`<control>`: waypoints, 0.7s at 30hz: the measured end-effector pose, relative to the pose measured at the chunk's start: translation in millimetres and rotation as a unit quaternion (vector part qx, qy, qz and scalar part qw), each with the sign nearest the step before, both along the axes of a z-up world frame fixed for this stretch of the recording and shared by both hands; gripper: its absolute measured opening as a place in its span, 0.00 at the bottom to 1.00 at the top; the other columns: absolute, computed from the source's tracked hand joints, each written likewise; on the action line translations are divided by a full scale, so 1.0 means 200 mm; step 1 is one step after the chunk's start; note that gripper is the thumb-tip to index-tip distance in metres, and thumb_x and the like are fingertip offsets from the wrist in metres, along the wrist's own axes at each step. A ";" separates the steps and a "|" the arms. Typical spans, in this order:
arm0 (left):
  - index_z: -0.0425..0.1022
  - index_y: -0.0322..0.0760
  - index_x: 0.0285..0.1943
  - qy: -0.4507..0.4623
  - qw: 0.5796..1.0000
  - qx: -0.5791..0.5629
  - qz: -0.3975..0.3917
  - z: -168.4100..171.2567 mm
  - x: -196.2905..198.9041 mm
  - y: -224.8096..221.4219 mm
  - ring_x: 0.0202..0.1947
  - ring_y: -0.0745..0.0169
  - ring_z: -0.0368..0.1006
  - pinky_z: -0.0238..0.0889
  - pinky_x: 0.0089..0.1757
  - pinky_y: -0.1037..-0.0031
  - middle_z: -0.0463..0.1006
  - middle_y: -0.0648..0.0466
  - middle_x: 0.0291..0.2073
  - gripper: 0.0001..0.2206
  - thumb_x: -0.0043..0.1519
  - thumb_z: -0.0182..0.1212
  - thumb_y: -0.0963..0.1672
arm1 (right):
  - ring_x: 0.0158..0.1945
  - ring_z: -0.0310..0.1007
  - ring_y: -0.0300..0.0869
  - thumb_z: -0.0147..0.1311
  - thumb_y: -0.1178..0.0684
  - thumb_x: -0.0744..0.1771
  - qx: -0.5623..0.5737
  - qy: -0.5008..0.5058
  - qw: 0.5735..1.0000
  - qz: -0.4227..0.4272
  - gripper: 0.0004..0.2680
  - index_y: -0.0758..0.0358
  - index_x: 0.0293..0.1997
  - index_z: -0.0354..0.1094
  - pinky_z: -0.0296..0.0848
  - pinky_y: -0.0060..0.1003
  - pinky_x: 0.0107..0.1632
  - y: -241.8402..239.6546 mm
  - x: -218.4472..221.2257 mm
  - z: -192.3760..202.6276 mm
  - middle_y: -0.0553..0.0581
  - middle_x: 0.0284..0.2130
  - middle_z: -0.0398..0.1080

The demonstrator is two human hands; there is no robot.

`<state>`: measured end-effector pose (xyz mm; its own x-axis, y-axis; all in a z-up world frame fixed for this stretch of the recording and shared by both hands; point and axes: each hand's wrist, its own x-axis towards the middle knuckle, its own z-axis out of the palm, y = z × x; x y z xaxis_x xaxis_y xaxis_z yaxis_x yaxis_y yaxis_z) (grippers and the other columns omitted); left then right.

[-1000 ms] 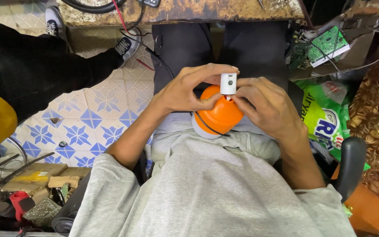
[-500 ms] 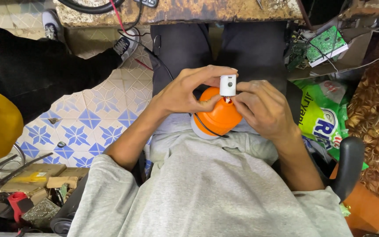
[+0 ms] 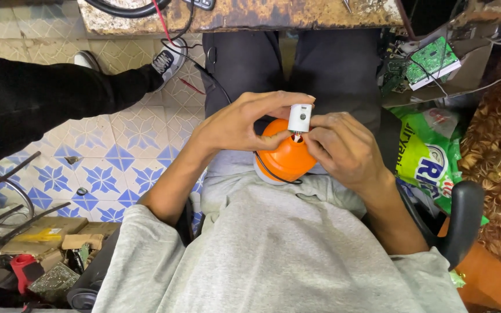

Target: Assembling a portable LED light bulb by connecting and fitting the internal circuit board into the housing.

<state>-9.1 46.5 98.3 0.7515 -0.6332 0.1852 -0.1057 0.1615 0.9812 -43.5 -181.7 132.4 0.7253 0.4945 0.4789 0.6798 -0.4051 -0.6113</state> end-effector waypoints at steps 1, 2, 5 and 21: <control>0.68 0.32 0.70 -0.001 1.000 0.000 0.000 0.01 0.00 0.00 0.54 0.41 0.79 0.74 0.52 0.54 0.76 0.39 0.60 0.24 0.63 0.64 0.36 | 0.31 0.75 0.61 0.62 0.67 0.66 0.000 -0.001 1.000 0.000 0.05 0.74 0.35 0.69 0.77 0.50 0.35 0.00 0.00 0.01 0.70 0.35 0.73; 0.68 0.31 0.70 -0.003 1.000 0.006 0.001 0.01 0.00 0.00 0.54 0.39 0.79 0.74 0.52 0.53 0.76 0.38 0.59 0.24 0.63 0.64 0.36 | 0.30 0.75 0.60 0.63 0.67 0.66 -0.006 -0.006 1.000 0.001 0.05 0.74 0.35 0.69 0.77 0.49 0.34 0.01 0.00 0.01 0.70 0.34 0.72; 0.68 0.30 0.69 -0.010 1.000 0.018 0.006 0.04 0.00 0.00 0.53 0.37 0.79 0.74 0.52 0.52 0.76 0.37 0.59 0.24 0.62 0.64 0.35 | 0.30 0.74 0.59 0.63 0.68 0.66 -0.025 -0.009 1.000 0.000 0.05 0.73 0.34 0.69 0.76 0.48 0.34 0.01 0.00 0.04 0.68 0.32 0.71; 0.69 0.28 0.66 -0.029 0.997 0.032 0.061 -0.02 -0.05 -0.05 0.47 0.36 0.82 0.77 0.48 0.53 0.78 0.37 0.54 0.24 0.58 0.65 0.34 | 0.32 0.75 0.59 0.62 0.67 0.66 -0.060 0.049 0.997 -0.030 0.05 0.71 0.37 0.69 0.75 0.44 0.36 0.00 -0.02 0.05 0.64 0.31 0.70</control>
<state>-18.1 36.5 94.0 0.8122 -0.5503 0.1938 -0.1785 0.0819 0.9805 -47.0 -182.1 141.5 0.7958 0.4981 0.3444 0.5917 -0.5185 -0.6173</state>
